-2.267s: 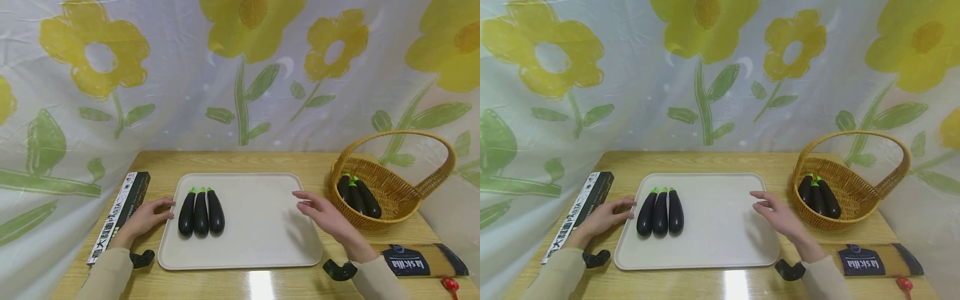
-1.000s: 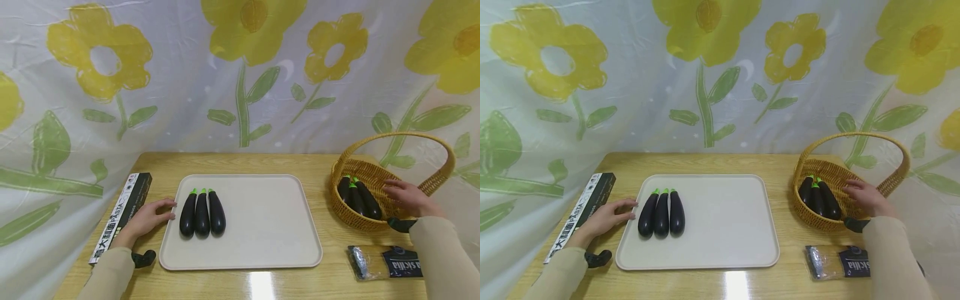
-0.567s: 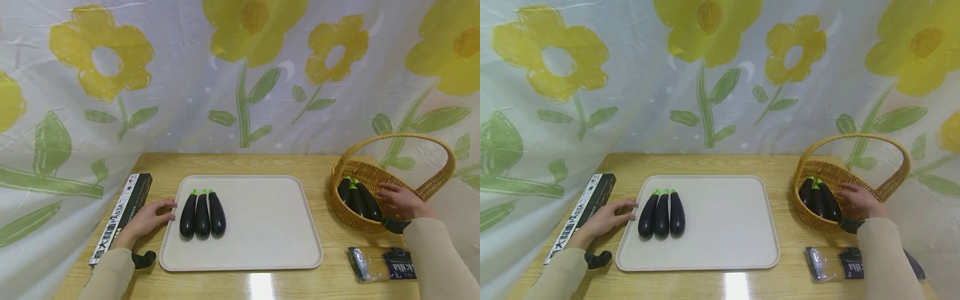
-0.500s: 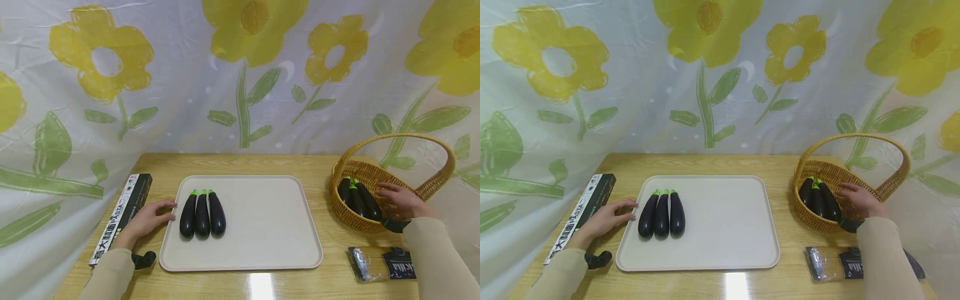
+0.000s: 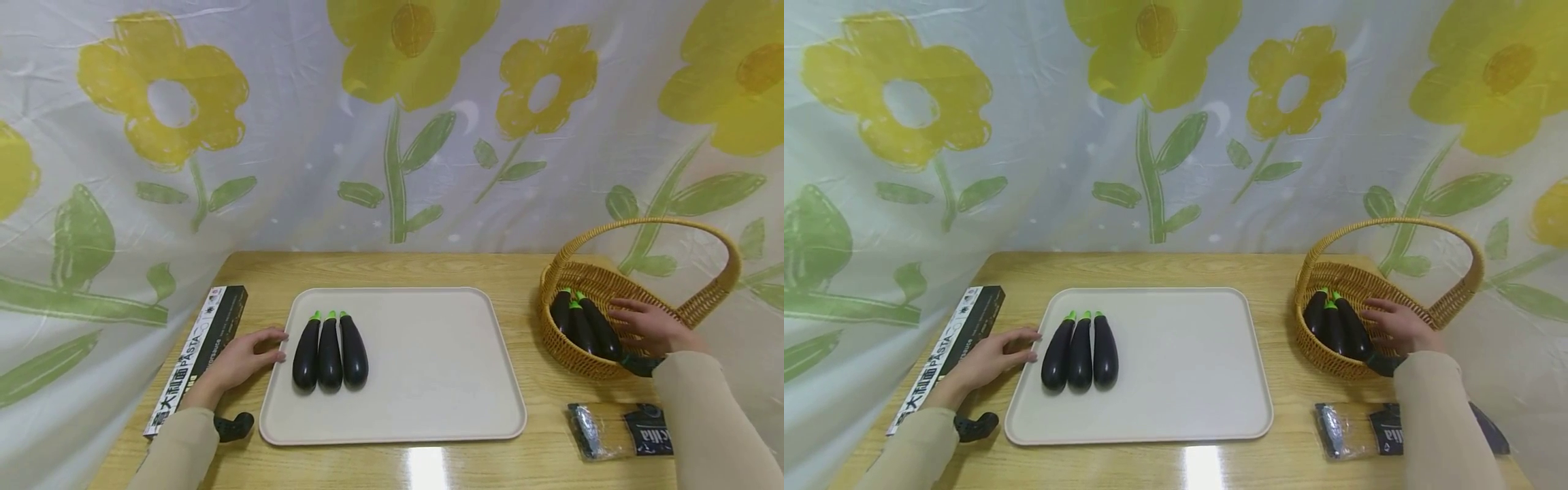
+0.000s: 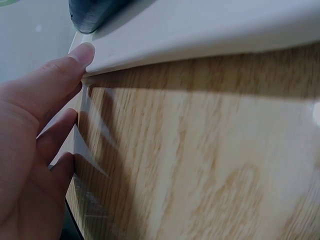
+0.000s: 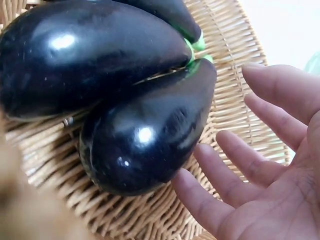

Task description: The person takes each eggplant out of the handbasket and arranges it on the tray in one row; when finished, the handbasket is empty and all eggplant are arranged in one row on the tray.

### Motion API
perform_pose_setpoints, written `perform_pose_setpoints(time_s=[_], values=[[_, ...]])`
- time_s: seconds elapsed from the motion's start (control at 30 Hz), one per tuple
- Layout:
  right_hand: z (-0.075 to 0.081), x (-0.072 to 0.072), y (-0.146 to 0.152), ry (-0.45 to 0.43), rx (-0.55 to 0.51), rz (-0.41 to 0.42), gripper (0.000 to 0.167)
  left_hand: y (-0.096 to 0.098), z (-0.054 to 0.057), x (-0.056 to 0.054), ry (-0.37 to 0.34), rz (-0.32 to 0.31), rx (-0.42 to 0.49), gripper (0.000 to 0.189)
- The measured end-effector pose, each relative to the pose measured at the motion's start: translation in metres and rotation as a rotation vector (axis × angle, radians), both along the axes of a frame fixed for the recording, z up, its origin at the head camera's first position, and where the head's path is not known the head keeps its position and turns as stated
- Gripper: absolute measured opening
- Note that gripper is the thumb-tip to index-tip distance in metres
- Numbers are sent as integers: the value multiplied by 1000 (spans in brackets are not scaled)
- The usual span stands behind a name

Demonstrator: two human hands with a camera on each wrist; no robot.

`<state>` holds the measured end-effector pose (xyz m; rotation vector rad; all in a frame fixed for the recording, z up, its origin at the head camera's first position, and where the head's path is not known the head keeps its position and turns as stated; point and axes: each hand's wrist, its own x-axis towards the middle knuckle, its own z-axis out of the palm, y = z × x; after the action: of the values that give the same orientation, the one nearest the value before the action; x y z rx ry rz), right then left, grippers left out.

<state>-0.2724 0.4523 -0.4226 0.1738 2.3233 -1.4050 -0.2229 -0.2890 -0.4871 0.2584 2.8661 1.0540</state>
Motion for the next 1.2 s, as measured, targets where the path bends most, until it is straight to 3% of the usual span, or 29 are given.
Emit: perform_pose_setpoints(time_s=[0.37,0.77,1.2], values=[[3,-2,-11,-35,11,-11,77,1,2,0,-9,1,-6,46],[4,-2,-9,-64,-3,84,70,0,2,1,4,-9,-8,44],[3,0,-6,-44,30,111,65,0,1,2,25,-11,-7,43]])
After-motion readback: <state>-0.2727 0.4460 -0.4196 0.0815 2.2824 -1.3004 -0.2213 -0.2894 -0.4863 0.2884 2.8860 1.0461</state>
